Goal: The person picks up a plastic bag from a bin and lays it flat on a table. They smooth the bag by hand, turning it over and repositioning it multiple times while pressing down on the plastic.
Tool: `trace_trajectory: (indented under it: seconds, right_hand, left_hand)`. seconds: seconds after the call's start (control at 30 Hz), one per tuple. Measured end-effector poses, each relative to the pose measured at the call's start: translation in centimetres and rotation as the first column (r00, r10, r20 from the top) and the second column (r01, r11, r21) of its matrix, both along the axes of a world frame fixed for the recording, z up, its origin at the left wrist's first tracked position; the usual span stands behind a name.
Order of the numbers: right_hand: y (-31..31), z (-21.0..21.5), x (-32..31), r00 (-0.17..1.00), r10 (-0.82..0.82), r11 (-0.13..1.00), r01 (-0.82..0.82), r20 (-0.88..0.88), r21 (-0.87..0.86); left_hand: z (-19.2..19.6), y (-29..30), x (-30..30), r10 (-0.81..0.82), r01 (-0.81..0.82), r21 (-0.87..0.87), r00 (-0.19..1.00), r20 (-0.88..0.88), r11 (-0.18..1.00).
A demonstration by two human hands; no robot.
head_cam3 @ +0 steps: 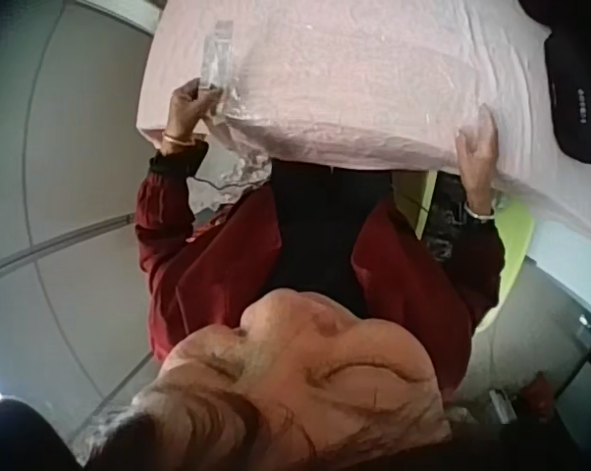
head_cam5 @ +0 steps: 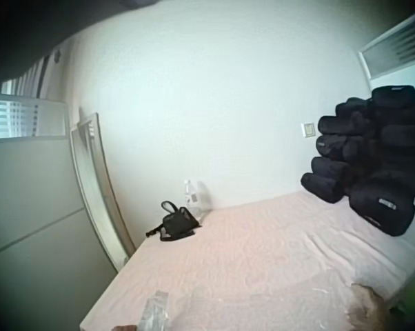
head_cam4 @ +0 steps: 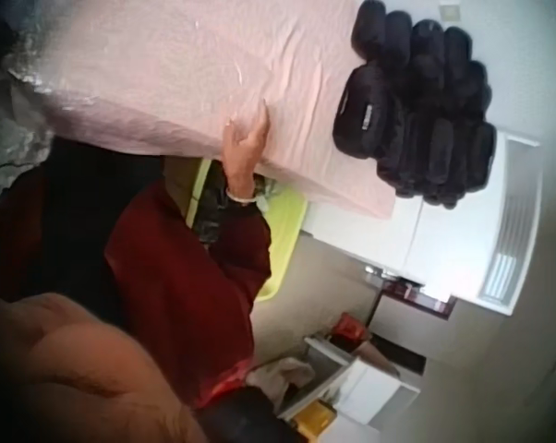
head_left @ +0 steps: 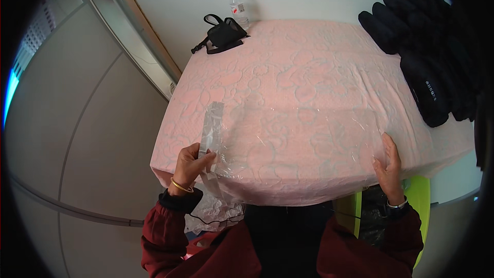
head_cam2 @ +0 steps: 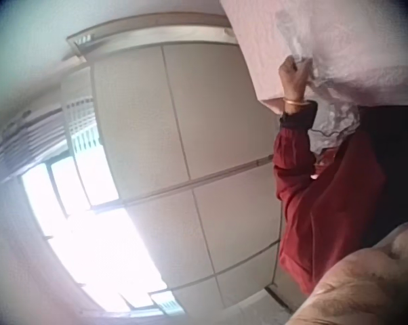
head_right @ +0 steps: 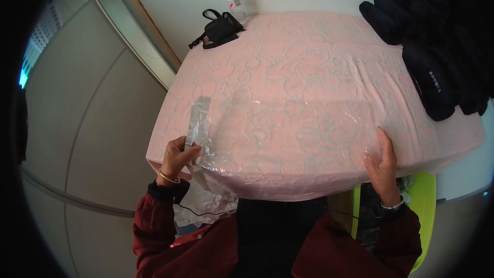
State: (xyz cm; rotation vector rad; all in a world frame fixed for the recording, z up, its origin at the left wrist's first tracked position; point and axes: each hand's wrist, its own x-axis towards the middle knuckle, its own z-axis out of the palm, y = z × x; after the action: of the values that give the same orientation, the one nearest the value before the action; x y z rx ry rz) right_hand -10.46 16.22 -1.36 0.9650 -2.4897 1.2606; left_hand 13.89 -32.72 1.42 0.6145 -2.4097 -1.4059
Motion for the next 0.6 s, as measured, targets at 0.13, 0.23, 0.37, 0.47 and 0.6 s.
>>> trace_trajectory:
  seconds: [0.13,0.23,0.37,0.47,0.6]
  right_hand:
    - [-0.9,1.0,0.7,0.997,-0.072,0.988,0.076,0.037,-0.136]
    - [-0.5,1.1,0.7,0.994,-0.101,0.981,0.105,0.035,-0.164]
    - [-0.3,1.4,1.6,0.993,-0.115,0.979,0.107,-0.033,-0.173]
    - [0.0,0.9,2.1,0.994,-0.11,0.971,0.103,-0.019,-0.216]
    - [2.0,-0.8,2.9,0.985,-0.072,0.952,0.115,0.157,-0.285]
  left_hand:
    - [2.2,-0.1,-1.4,0.058,0.004,0.319,0.981,-0.185,0.948]
    - [1.9,-1.7,-1.9,0.13,-0.019,0.369,0.952,-0.277,0.929]
    - [1.4,-3.7,-3.8,0.266,-0.135,0.452,0.933,-0.241,0.882]
    - [0.6,-4.8,-5.0,0.385,-0.167,0.492,0.839,-0.385,0.855]
    - [-0.7,-6.9,-5.6,0.389,-0.12,0.51,0.798,-0.461,0.852]
